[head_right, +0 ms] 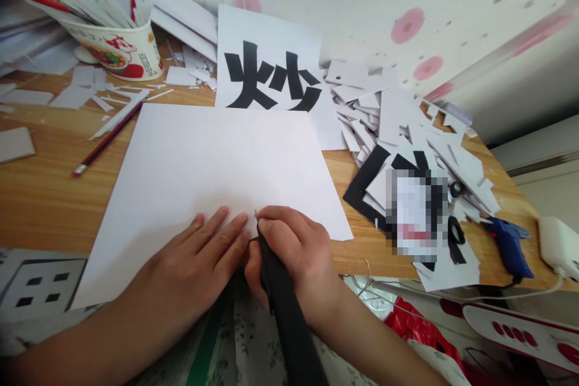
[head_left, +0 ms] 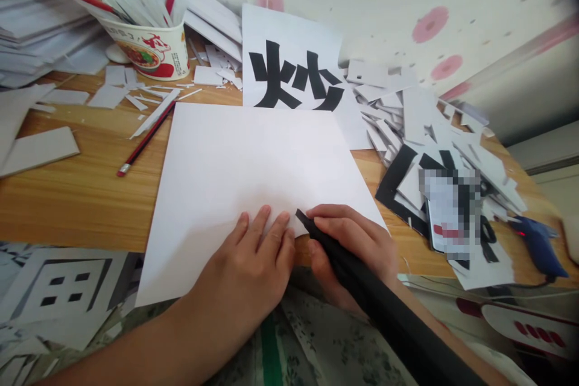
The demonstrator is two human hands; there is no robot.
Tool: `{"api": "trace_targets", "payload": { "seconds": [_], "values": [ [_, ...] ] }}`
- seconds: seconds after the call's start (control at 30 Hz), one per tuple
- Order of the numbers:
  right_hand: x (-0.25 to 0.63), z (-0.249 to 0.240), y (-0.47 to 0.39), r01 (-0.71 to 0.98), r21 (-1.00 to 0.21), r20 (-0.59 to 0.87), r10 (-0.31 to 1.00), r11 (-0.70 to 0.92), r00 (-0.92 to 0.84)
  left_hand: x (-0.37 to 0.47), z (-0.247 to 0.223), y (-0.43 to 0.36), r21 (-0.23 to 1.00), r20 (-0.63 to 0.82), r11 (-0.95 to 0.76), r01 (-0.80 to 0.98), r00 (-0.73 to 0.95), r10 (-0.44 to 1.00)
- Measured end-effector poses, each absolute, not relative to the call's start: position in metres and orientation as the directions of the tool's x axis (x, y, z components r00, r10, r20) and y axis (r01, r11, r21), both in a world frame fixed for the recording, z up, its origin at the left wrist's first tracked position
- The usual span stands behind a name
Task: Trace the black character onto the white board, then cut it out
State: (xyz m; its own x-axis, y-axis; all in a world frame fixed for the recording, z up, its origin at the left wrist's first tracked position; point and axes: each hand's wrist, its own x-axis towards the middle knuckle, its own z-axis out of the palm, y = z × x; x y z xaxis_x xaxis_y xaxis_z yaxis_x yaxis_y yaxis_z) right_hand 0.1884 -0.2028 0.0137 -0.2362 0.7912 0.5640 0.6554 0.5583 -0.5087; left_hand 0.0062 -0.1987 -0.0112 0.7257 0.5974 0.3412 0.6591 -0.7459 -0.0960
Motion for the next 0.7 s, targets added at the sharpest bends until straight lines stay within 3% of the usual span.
{"api": "trace_targets", "payload": {
  "seconds": [0.33,0.7],
  "values": [
    [0.192,-0.002,-0.208,0.677,-0.353,0.683,0.672,0.646,-0.286,0.001,-0.010,-0.200,0.017,0.285,-0.737,0.676,0.703,0.651],
    [0.196,-0.008,-0.212,0.667,-0.329,0.698,0.648,0.669,-0.305,0.003,-0.008,-0.200,0.015,0.274,-0.722,0.692,0.692,0.668]
  ]
}}
